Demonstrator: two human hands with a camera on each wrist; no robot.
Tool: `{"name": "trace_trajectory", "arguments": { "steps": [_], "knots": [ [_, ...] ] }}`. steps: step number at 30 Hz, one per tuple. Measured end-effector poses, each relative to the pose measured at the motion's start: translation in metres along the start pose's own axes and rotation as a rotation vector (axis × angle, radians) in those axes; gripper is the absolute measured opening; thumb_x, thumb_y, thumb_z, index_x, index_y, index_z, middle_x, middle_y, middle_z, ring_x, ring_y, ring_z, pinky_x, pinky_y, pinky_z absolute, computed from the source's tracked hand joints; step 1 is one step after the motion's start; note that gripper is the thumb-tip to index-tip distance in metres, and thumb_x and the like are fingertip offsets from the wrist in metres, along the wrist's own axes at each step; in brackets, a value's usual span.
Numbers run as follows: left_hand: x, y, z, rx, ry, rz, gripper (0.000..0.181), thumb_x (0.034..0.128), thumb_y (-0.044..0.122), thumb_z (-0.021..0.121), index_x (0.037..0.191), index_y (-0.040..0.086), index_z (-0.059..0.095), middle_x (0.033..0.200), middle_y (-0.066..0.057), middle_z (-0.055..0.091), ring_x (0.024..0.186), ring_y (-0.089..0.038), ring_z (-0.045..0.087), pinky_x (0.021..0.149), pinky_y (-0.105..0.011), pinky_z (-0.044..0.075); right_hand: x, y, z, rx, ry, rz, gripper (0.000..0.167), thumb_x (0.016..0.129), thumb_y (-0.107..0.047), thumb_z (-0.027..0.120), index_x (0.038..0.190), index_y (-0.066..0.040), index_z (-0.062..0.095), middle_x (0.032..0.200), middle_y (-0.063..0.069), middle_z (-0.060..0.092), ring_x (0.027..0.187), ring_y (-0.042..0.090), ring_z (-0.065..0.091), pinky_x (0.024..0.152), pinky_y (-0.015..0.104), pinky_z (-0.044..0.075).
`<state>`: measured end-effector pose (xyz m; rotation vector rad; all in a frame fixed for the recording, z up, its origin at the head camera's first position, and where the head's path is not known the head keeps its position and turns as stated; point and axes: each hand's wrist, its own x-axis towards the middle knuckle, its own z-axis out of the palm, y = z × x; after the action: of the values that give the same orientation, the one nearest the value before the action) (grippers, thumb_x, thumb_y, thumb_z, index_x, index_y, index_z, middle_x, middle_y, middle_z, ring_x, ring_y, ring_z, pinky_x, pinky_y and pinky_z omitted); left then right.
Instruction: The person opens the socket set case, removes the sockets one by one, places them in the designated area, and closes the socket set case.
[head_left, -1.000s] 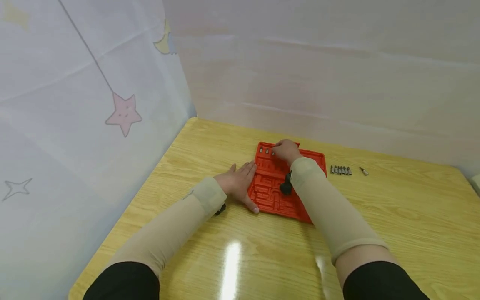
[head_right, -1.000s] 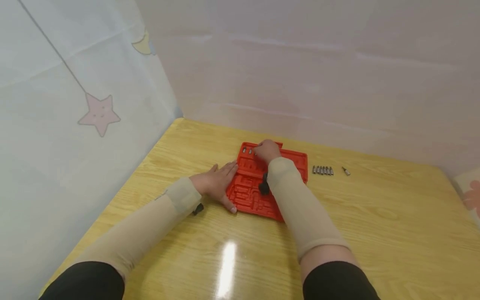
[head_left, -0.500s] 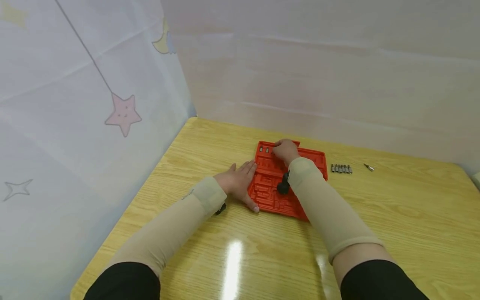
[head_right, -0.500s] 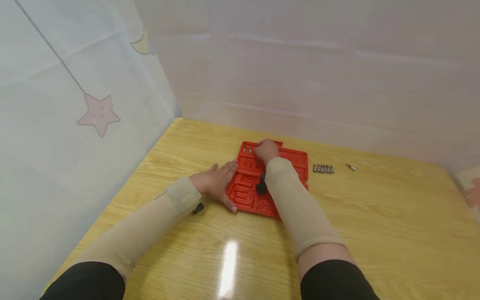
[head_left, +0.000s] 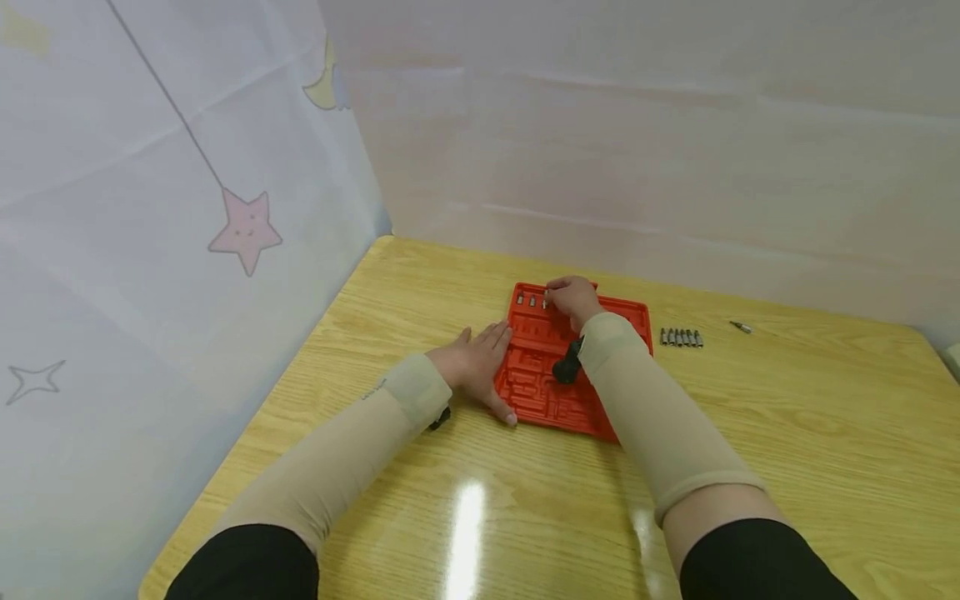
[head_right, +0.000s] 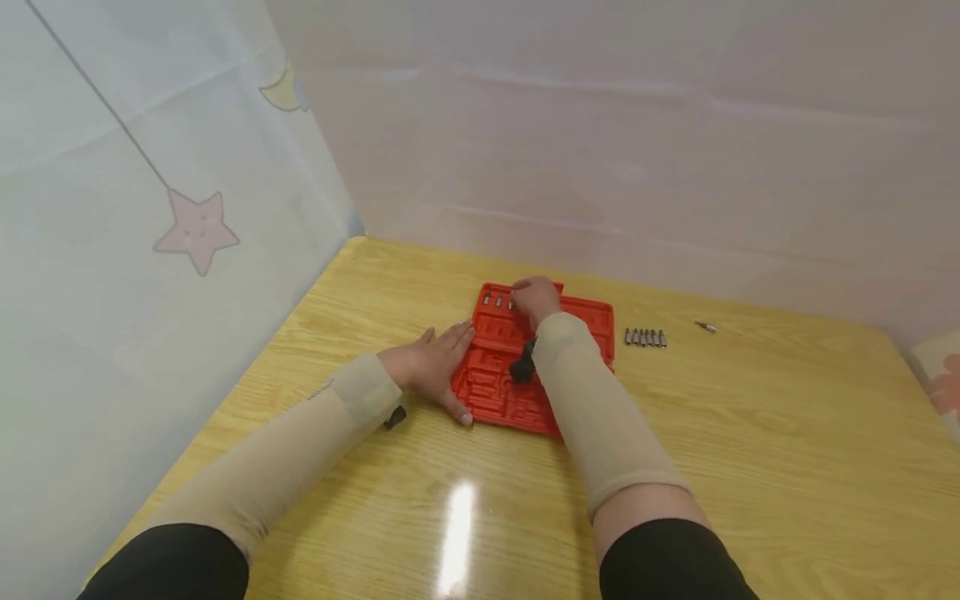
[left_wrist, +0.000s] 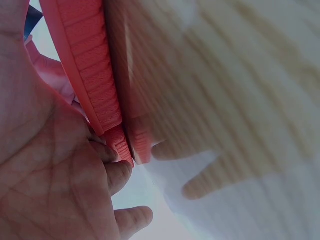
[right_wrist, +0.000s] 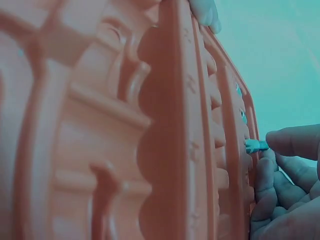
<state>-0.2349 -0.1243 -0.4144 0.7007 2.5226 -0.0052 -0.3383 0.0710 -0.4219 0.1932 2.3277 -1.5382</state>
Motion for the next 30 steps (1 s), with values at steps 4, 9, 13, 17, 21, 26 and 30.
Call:
{"name": "trace_trajectory", "arguments": {
  "steps": [4,9,13,17,21,26,30],
  "knots": [
    [0.0,0.0,0.0,0.001,-0.001,-0.006,0.147,0.0708,0.088,0.068,0.165,0.004,-0.008,0.171,-0.011,-0.014,0.158,-0.026,-0.007,0.124,-0.055,0.006,0.001,0.001,0.004,-0.008,0.013,-0.01,0.04,0.106,-0.006,0.055,0.145,-0.003,0.058,0.153,0.016,0.047,0.139,0.036,0.045,0.11,0.049,0.042],
    [0.001,0.0,0.001,-0.005,0.004,0.005,0.146,0.071,0.087,0.068,0.165,0.004,-0.008,0.171,-0.011,-0.014,0.158,-0.027,-0.006,0.124,-0.056,0.005,-0.002,0.003,0.006,-0.051,0.056,-0.02,0.029,0.107,-0.006,0.054,0.135,-0.003,0.062,0.14,0.016,0.056,0.13,0.034,0.052,0.108,0.048,0.045],
    [0.003,0.001,0.002,0.01,-0.003,0.012,0.146,0.0713,0.088,0.067,0.164,0.004,-0.009,0.171,-0.011,-0.014,0.158,-0.027,-0.006,0.124,-0.056,0.006,-0.007,0.007,0.006,-0.023,0.1,-0.047,0.025,0.107,-0.007,0.056,0.131,-0.002,0.062,0.129,0.017,0.06,0.119,0.033,0.057,0.103,0.046,0.048],
    [0.005,0.0,0.003,0.016,0.004,0.012,0.146,0.0712,0.088,0.067,0.164,0.004,-0.008,0.171,-0.012,-0.014,0.158,-0.027,-0.005,0.124,-0.056,0.006,-0.01,0.011,0.0,0.056,0.132,-0.11,0.03,0.107,-0.006,0.054,0.136,0.003,0.058,0.125,0.017,0.058,0.112,0.032,0.059,0.099,0.044,0.051],
    [0.004,-0.002,0.004,-0.001,0.004,0.011,0.147,0.071,0.087,0.068,0.164,0.005,-0.01,0.171,-0.011,-0.015,0.158,-0.027,-0.007,0.124,-0.056,0.005,-0.009,0.015,-0.015,0.097,0.126,-0.133,0.036,0.108,-0.006,0.051,0.142,0.004,0.054,0.124,0.017,0.056,0.106,0.029,0.06,0.094,0.041,0.053],
    [0.003,-0.005,0.004,-0.024,0.002,0.016,0.146,0.0713,0.086,0.07,0.164,0.005,-0.01,0.171,-0.01,-0.017,0.157,-0.027,-0.008,0.124,-0.056,0.003,-0.01,0.022,-0.042,0.067,0.119,-0.131,0.038,0.108,-0.008,0.053,0.144,0.004,0.051,0.129,0.02,0.057,0.108,0.03,0.061,0.096,0.041,0.053],
    [0.004,-0.009,0.004,-0.023,0.004,0.009,0.147,0.0713,0.086,0.07,0.164,0.005,-0.01,0.171,-0.01,-0.017,0.157,-0.026,-0.009,0.124,-0.056,0.002,-0.014,0.026,-0.066,-0.003,0.114,-0.139,0.038,0.108,-0.011,0.053,0.142,0.007,0.051,0.135,0.025,0.056,0.119,0.036,0.058,0.101,0.046,0.05]
  ]
}}
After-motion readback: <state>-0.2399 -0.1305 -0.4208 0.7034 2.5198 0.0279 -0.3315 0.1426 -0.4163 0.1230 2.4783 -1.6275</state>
